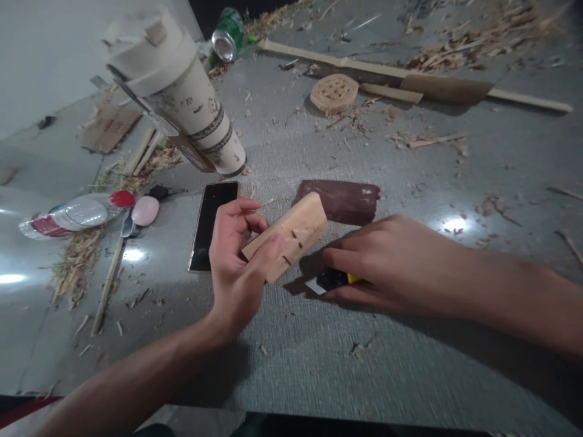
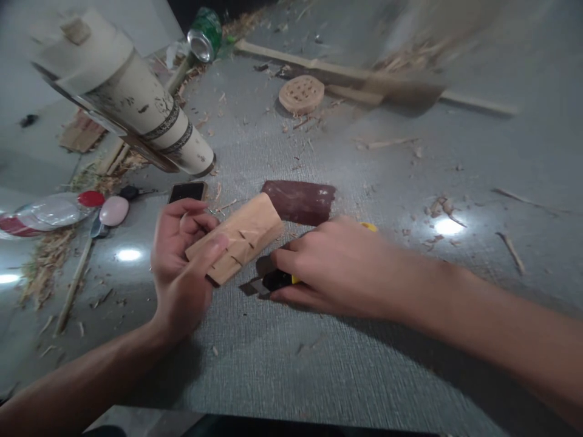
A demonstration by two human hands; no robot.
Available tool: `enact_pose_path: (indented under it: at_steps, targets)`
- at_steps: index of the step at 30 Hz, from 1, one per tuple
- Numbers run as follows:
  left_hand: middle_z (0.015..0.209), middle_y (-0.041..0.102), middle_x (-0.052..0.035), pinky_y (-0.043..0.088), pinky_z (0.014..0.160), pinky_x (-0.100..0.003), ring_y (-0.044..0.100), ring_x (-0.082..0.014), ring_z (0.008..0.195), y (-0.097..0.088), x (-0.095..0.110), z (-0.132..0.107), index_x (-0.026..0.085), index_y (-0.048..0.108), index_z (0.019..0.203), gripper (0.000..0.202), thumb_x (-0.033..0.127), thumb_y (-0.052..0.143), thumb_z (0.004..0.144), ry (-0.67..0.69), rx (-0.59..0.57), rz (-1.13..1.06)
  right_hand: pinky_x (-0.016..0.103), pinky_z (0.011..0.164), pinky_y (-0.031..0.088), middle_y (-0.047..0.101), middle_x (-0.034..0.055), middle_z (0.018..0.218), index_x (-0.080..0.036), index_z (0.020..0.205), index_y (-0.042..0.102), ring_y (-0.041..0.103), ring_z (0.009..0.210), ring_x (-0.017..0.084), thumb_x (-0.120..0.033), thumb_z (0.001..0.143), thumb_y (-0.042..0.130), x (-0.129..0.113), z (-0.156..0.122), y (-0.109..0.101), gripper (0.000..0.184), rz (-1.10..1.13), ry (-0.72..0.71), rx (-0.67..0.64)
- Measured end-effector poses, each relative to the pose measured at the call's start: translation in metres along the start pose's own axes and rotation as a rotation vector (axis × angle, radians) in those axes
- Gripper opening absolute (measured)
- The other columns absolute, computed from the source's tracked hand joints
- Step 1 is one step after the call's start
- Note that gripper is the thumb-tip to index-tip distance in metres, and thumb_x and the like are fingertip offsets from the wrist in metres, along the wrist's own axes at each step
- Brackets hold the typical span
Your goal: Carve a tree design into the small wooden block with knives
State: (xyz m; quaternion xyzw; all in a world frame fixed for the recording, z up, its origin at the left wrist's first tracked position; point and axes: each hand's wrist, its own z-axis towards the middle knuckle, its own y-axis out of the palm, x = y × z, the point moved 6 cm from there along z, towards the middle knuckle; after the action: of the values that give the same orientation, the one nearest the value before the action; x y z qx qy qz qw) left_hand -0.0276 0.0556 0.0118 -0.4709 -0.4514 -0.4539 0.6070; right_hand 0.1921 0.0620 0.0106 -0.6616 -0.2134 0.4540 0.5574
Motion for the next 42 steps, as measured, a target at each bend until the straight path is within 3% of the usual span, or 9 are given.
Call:
enact_pose_path:
  at_steps: [5, 12, 16, 20, 25, 34, 42]
  targets:
    - [0.097, 0.067, 0.0021, 0.054, 0.069, -0.032, 0.063, -0.0163, 0.081, 0.0, 0.004, -0.001, 0.031, 0.068, 0.127, 0.039, 0.034, 0.094, 0.098, 0.093, 0.039, -0.059, 0.034, 0.065, 0.026, 0.08, -0.0007, 0.081, -0.025, 0.117, 0.08, 0.069, 0.066, 0.018, -0.049, 0.111, 0.074, 0.0, 0.0, 0.0, 0.025, -0.006, 0.007, 0.007]
    - [0.098, 0.067, 0.0003, 0.053, 0.068, -0.039, 0.063, -0.0207, 0.081, 0.0, 0.008, -0.004, 0.036, 0.065, 0.127, 0.034, 0.038, 0.089, 0.103, 0.053, 0.042, -0.008, 0.035, 0.061, 0.019, 0.078, -0.0023, 0.078, -0.027, 0.111, 0.078, 0.067, 0.06, 0.018, -0.045, 0.108, 0.076, 0.0, 0.001, -0.002, 0.018, -0.004, 0.017, 0.014]
    - [0.099, 0.068, 0.0001, 0.056, 0.068, -0.035, 0.065, -0.0186, 0.082, -0.001, 0.008, -0.004, 0.034, 0.066, 0.126, 0.033, 0.032, 0.088, 0.102, 0.068, 0.06, -0.022, 0.036, 0.062, 0.018, 0.078, -0.0025, 0.077, -0.026, 0.111, 0.078, 0.064, 0.059, 0.017, -0.043, 0.108, 0.076, 0.0, 0.001, -0.001, 0.017, -0.02, 0.016, 0.021]
    - [0.094, 0.069, 0.0021, 0.054, 0.063, -0.029, 0.065, -0.0149, 0.076, -0.001, 0.009, 0.0, 0.029, 0.07, 0.124, 0.034, 0.029, 0.092, 0.098, 0.174, 0.052, -0.061, 0.036, 0.062, 0.018, 0.075, -0.0024, 0.075, -0.025, 0.106, 0.076, 0.059, 0.058, 0.016, -0.045, 0.108, 0.076, -0.001, 0.002, 0.0, 0.02, -0.049, 0.008, 0.038]
    - [0.093, 0.071, 0.0017, 0.053, 0.06, -0.028, 0.065, -0.0146, 0.072, -0.001, 0.007, 0.001, 0.028, 0.073, 0.124, 0.033, 0.026, 0.093, 0.098, 0.224, 0.043, -0.092, 0.037, 0.062, 0.017, 0.074, -0.0028, 0.073, -0.025, 0.106, 0.076, 0.057, 0.057, 0.015, -0.046, 0.109, 0.075, -0.001, 0.001, 0.0, 0.02, -0.052, -0.002, 0.039]
    - [0.094, 0.072, -0.0007, 0.057, 0.07, -0.03, 0.067, -0.0167, 0.081, -0.002, 0.009, 0.003, 0.026, 0.078, 0.106, 0.014, 0.023, 0.088, 0.096, 0.228, 0.036, 0.099, 0.036, 0.062, 0.015, 0.075, -0.0029, 0.073, -0.026, 0.106, 0.075, 0.057, 0.056, 0.016, -0.042, 0.106, 0.076, 0.0, 0.0, 0.001, 0.016, -0.06, -0.001, 0.056]
    - [0.094, 0.072, -0.0006, 0.058, 0.07, -0.031, 0.067, -0.0173, 0.081, -0.001, 0.013, 0.003, 0.027, 0.078, 0.104, 0.016, 0.017, 0.085, 0.093, 0.223, 0.043, 0.108, 0.036, 0.061, 0.015, 0.075, -0.0025, 0.075, -0.027, 0.107, 0.075, 0.058, 0.056, 0.016, -0.042, 0.109, 0.074, -0.001, 0.001, -0.001, 0.016, -0.05, 0.002, 0.058]
